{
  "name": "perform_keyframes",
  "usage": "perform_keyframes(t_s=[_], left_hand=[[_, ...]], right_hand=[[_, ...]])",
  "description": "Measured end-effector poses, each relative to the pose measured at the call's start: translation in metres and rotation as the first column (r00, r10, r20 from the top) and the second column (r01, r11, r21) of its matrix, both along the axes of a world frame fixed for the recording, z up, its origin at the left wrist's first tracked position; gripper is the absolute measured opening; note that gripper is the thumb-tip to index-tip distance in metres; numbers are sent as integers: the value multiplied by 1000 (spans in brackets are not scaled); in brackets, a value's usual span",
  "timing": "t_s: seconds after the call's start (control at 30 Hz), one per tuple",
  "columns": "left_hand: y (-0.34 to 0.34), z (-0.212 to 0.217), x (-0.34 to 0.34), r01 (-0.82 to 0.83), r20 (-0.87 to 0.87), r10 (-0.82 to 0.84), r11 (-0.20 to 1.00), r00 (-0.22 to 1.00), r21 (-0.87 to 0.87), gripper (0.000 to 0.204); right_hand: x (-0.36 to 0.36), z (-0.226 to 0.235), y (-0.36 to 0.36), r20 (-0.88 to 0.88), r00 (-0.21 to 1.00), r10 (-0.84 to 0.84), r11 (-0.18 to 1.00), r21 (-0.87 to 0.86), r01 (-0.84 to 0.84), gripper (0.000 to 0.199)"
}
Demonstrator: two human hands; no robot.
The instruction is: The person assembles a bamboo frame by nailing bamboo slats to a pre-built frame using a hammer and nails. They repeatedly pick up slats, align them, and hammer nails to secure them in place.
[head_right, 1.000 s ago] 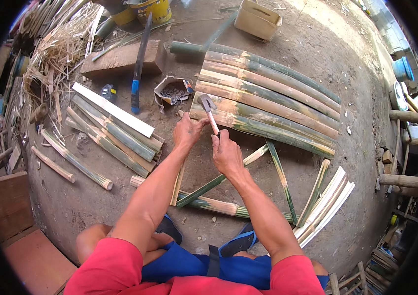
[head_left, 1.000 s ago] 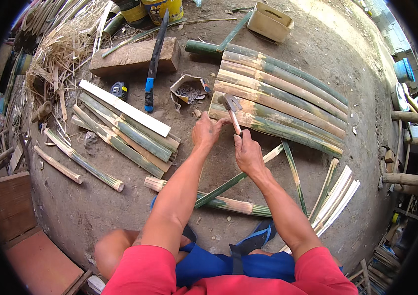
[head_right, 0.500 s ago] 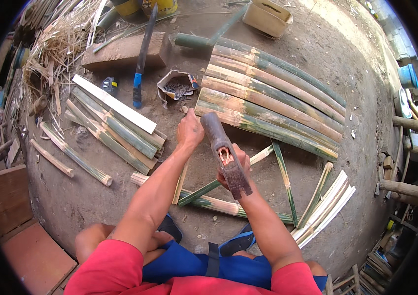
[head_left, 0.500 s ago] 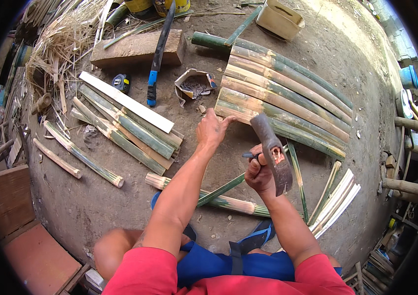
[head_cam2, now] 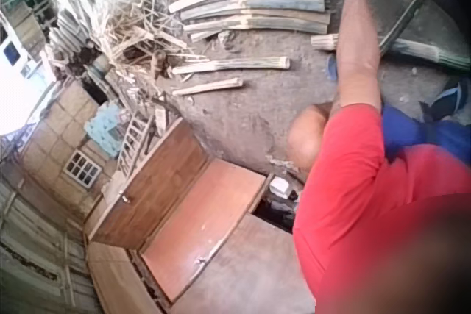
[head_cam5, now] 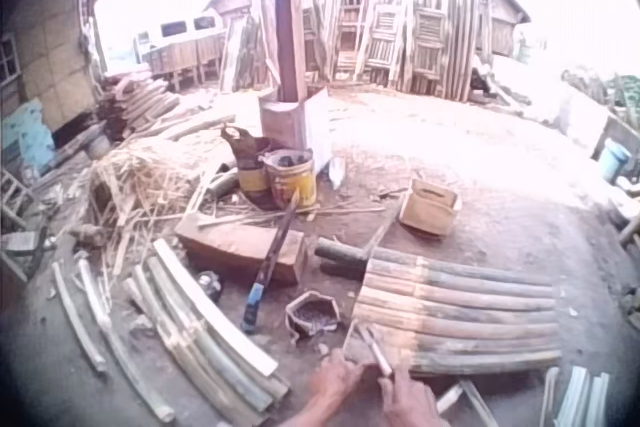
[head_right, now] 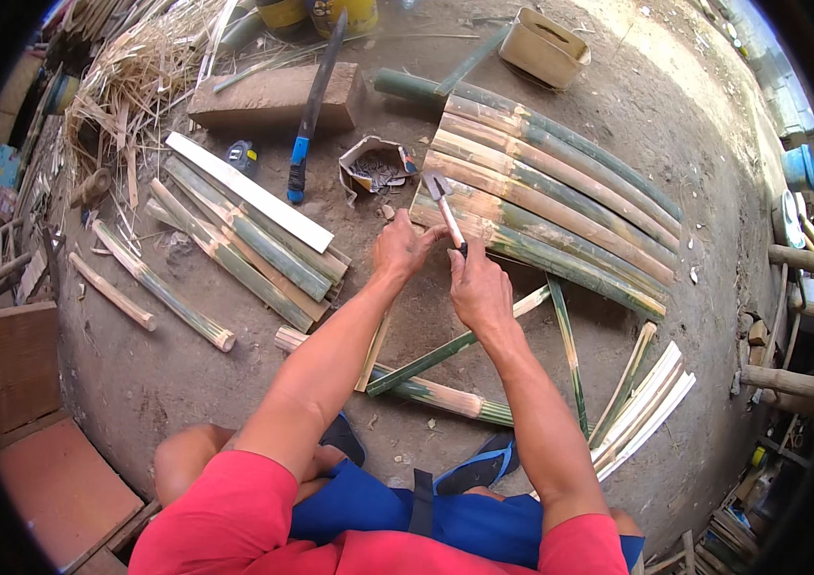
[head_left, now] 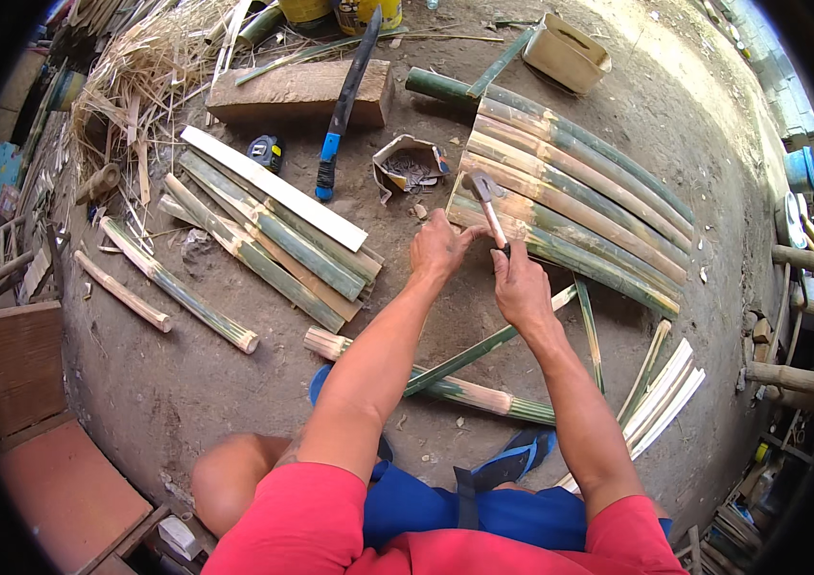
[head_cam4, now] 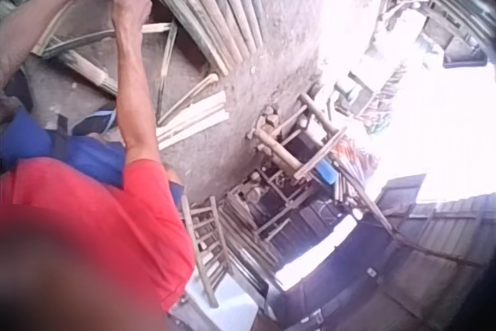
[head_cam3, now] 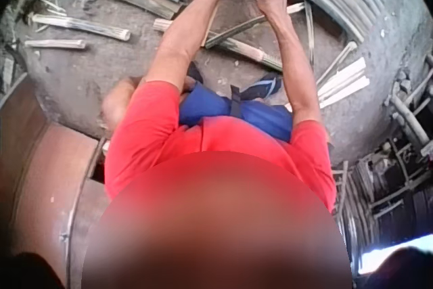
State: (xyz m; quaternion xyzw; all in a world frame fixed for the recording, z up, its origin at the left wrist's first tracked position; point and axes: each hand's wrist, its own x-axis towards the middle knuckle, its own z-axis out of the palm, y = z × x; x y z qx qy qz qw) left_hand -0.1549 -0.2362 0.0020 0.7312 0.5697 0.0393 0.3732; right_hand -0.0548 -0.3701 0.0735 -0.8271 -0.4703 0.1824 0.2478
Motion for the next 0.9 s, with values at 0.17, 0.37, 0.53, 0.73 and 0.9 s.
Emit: perform_keyframes(t_s=[0.17, 0.37, 0.53, 0.73, 0.9], left_hand=[[23, -1, -57, 170, 218, -191, 979, 957, 113, 58], [76, -3, -168, -558, 217, 518, 714, 827, 422, 41], [74, -24, -229, -675, 82, 740, 555, 668, 486, 47], [53, -41, -270, -898, 78, 899, 419, 431, 138, 74], [44, -34, -275, -741, 32, 805, 528, 592, 415, 71]], right_hand=[[-11, 4, 4, -417, 901, -118, 979, 105, 176, 31], [-58, 4, 20, -403, 915, -32, 997, 51, 57, 19], [-109, -19, 38, -414, 899, 146, 988, 12, -155, 26], [-143, -36, 37, -460, 863, 209, 957, -86, -278, 27], [-152, -51, 23, -481, 871, 100, 976, -122, -179, 26]])
